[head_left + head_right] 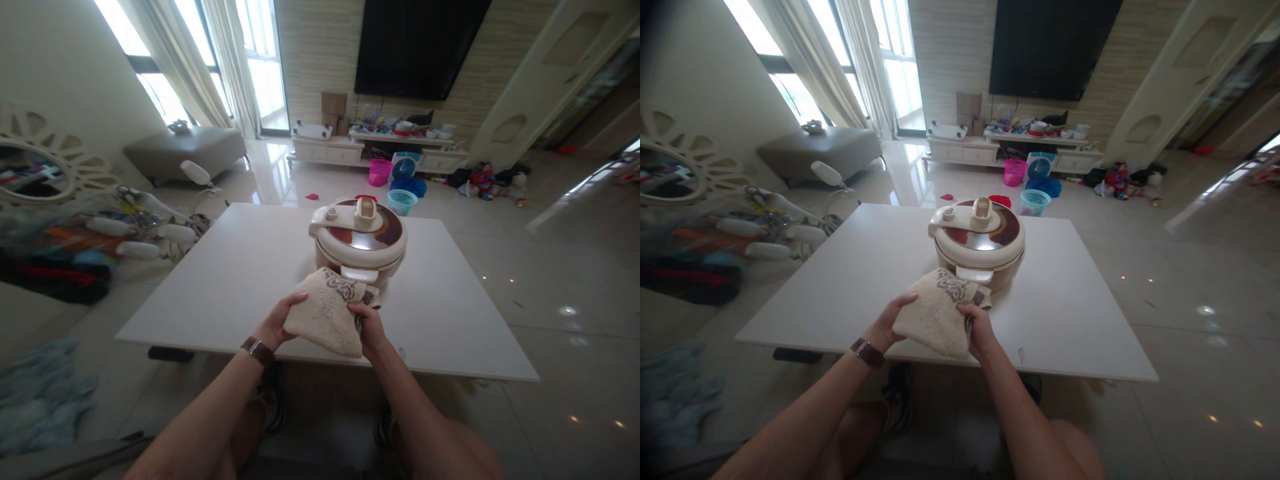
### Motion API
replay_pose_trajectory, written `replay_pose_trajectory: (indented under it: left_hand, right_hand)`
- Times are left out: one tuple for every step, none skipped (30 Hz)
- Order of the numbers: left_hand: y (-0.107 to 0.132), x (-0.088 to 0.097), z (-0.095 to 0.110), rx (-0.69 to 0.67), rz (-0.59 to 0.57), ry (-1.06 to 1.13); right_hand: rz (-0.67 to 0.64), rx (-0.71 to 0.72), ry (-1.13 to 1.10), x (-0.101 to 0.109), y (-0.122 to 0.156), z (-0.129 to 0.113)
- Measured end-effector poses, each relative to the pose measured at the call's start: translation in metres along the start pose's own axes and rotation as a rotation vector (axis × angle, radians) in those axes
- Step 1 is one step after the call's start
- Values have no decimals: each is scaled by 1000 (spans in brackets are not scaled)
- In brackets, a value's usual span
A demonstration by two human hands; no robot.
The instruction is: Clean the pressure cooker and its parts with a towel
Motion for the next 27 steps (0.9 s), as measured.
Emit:
replay_pose_trajectory:
  left_hand:
    - [6, 4, 6, -10, 27, -25]
    - [14, 9, 14, -34, 63, -46]
    - [23, 14, 26, -81, 104, -61]
    - [34, 18, 41, -156, 148, -67]
    - [46, 22, 59, -257, 205, -67]
    - [59, 26, 77, -388, 268, -66]
    - [71, 28, 95, -532, 333, -72]
    - [82, 29, 110, -673, 397, -89]
    - [90, 29, 121, -805, 458, -116]
    - [96, 27, 129, -923, 518, -148]
    - [98, 25, 134, -1025, 580, -176]
    - [97, 23, 136, -1111, 646, -197]
    - [95, 21, 135, -1187, 718, -206]
    - [92, 19, 133, -1249, 794, -207]
    - [88, 15, 129, -1294, 863, -221]
    - [83, 8, 125, -1316, 911, -259]
    - [75, -1, 121, -1319, 935, -317]
    - [67, -11, 117, -1307, 933, -395]
    - [57, -24, 112, -1284, 906, -488]
    - [45, -37, 107, -1255, 860, -586]
    - [34, -50, 101, -1226, 806, -684]
    - [22, -63, 94, -1199, 754, -777]
    - [11, -73, 87, -1175, 715, -860]
    - [1, -82, 80, -1154, 695, -931]
    - [-8, -89, 75, -1142, 694, -988]
    - [-16, -94, 71, -1139, 709, -1031]
    - [-21, -98, 69, -1141, 730, -1064]
  right_hand:
    - [7, -33, -6, -2, -1, 3]
    - [17, -52, -15, -4, -3, 6]
    - [24, -50, -21, -6, -5, 7]
    - [25, -23, -21, -8, -8, 7]
    - [25, 6, -14, -9, -10, 7]
    - [30, 29, 0, -10, -12, 7]
    - [41, 45, 19, -10, -14, 7]
    - [58, 54, 39, -8, -15, 8]
    - [78, 60, 58, -6, -16, 9]
    - [97, 59, 75, -4, -16, 9]
    - [107, 53, 90, -2, -16, 10]
    - [111, 44, 105, 0, -15, 11]
    - [112, 35, 119, 1, -13, 11]
    - [113, 27, 134, 2, -11, 10]
    - [115, 22, 146, 4, -10, 9]
    - [117, 20, 157, 5, -8, 8]
    - [120, 21, 165, 7, -6, 6]
    - [125, 22, 172, 9, -4, 5]
    - [133, 22, 179, 11, -2, 3]
    - [143, 23, 187, 14, -1, 1]
    - [154, 25, 196, 16, 0, 0]
    - [165, 27, 205, 19, 1, -2]
    - [175, 30, 214, 22, 2, -3]
    - [184, 35, 221, 24, 2, -5]
    - [193, 40, 227, 27, 2, -7]
    - [201, 44, 231, 30, 3, -9]
    - [209, 47, 235, 33, 3, -11]
Point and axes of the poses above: each hand's wrist, its own y-axis away from the middle knuckle, its own x-axis out of the back of the hand, z = x × y, the point moved 8 cm from there along -y, towards the middle knuckle, and after that the axes turned 10 degrees about x, right-handed, at the moved point
